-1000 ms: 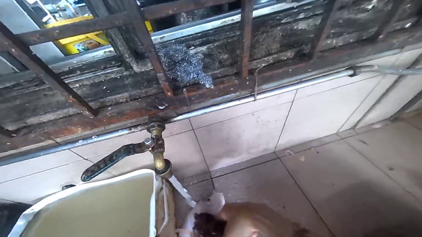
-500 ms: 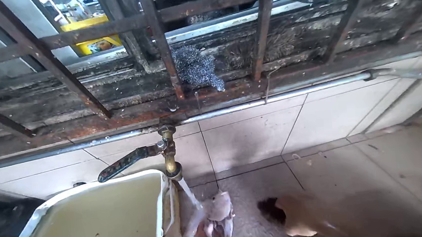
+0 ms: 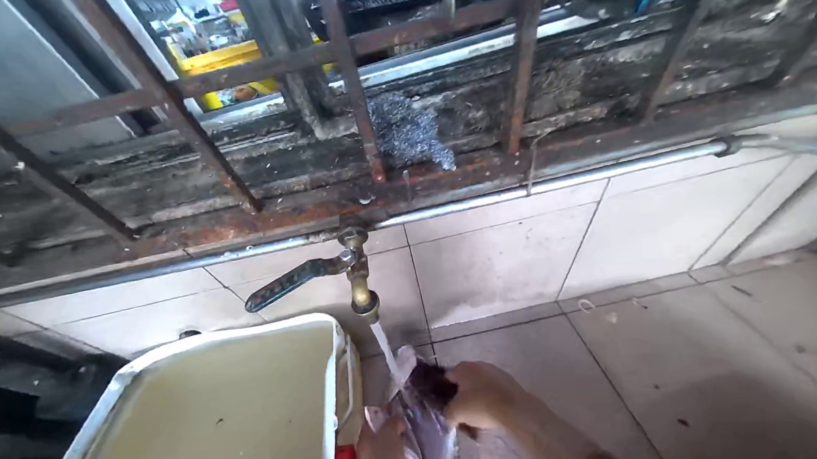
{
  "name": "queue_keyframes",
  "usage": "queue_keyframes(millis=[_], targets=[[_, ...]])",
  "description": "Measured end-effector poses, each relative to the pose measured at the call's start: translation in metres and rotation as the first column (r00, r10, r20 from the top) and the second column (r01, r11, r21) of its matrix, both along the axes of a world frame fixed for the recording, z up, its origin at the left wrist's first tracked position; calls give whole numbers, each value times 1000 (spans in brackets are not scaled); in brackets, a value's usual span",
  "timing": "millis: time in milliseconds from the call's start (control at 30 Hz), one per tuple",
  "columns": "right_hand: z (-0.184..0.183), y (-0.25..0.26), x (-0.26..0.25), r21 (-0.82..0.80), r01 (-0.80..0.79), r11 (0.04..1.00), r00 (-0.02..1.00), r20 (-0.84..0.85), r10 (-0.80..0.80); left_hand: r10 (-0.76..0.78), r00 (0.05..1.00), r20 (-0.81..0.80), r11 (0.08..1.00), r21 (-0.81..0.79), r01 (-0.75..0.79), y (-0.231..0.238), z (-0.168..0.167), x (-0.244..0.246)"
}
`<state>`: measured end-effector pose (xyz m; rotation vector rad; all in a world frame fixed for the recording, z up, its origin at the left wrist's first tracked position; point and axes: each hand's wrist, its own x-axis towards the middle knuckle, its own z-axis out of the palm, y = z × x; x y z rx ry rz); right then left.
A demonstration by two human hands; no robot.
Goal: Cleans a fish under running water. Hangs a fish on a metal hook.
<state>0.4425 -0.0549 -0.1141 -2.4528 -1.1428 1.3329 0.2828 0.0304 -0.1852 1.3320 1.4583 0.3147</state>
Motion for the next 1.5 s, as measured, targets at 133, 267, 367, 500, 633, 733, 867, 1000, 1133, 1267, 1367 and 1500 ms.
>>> queue_keyframes(millis=[133,267,367,500,633,733,867,1000,1133,1267,1367,1500], targets=[[-12,15,-45,-36,-175,984,949,259,178,-111,982,-150,989,82,124,2,5,7],[3,24,-26,-286,-68,956,913,369,175,-175,952,-250,980,47,192,-6,20,24],[21,32,-40,-175,-94,980,853,493,170,-177,932,-315,983,-17,181,-8,22,34],[-10,24,-25,-246,-128,961,878,422,225,-196,939,-283,980,-39,193,-14,25,32],[13,19,15,-264,95,960,839,540,65,-169,942,-288,985,-30,168,-9,21,23],[34,16,-20,-223,-93,970,894,411,180,-206,932,-297,977,-5,214,-4,16,22],[-7,26,-7,-205,23,978,895,440,71,-186,943,-275,978,38,204,-4,16,17],[21,14,8,-153,51,987,955,295,-4,-136,989,-61,989,52,139,6,2,0],[-10,18,-27,33,-11,999,994,109,7,-60,981,183,996,-53,71,9,-6,-9],[-20,-10,-20,20,-44,999,996,-71,45,10,987,160,997,-73,2,7,-1,-7],[-21,-27,-3,25,419,907,787,-509,-350,9,973,231,992,-128,22,4,-5,-11],[-40,-15,-24,-10,616,788,596,-648,-474,56,937,346,982,-189,11,10,-10,-9]])
